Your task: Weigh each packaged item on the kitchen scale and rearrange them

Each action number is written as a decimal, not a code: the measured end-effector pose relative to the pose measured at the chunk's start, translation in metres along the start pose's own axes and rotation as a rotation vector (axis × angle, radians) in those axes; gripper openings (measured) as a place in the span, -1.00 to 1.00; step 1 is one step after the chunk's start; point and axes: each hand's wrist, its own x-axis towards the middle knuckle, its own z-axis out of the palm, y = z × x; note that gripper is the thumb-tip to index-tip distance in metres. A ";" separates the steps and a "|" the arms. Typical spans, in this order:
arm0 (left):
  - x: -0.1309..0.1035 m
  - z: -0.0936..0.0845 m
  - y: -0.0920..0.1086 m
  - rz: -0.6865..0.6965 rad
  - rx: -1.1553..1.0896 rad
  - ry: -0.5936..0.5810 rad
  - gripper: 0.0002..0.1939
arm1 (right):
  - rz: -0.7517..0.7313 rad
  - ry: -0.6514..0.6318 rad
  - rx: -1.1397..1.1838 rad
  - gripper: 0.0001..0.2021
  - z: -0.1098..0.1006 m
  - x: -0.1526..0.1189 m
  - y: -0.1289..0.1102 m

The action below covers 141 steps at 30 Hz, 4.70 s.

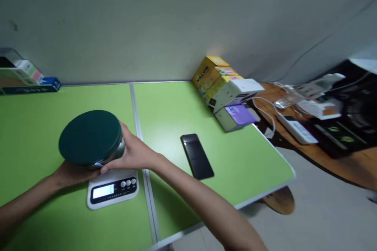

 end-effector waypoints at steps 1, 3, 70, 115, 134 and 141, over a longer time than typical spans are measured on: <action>-0.001 -0.002 0.001 -0.029 0.069 -0.049 -0.45 | -0.015 0.000 0.007 0.26 0.001 0.001 0.001; -0.002 -0.006 0.005 -0.098 0.182 -0.127 -0.40 | -0.026 0.001 0.012 0.28 0.002 0.000 0.003; 0.357 0.232 0.167 0.241 -0.154 0.437 0.03 | 0.217 1.004 -0.214 -0.38 -0.238 -0.086 0.153; 0.062 -0.040 0.017 0.370 0.036 0.489 -0.65 | 0.170 0.086 0.317 -0.78 0.001 0.102 0.010; 0.131 -0.329 -0.111 -0.221 0.005 1.418 -0.11 | 0.099 0.259 0.065 -0.22 0.101 0.395 0.037; 0.125 -0.343 -0.114 -0.289 -0.044 1.401 -0.23 | -0.053 0.266 -0.072 -0.33 0.098 0.413 0.044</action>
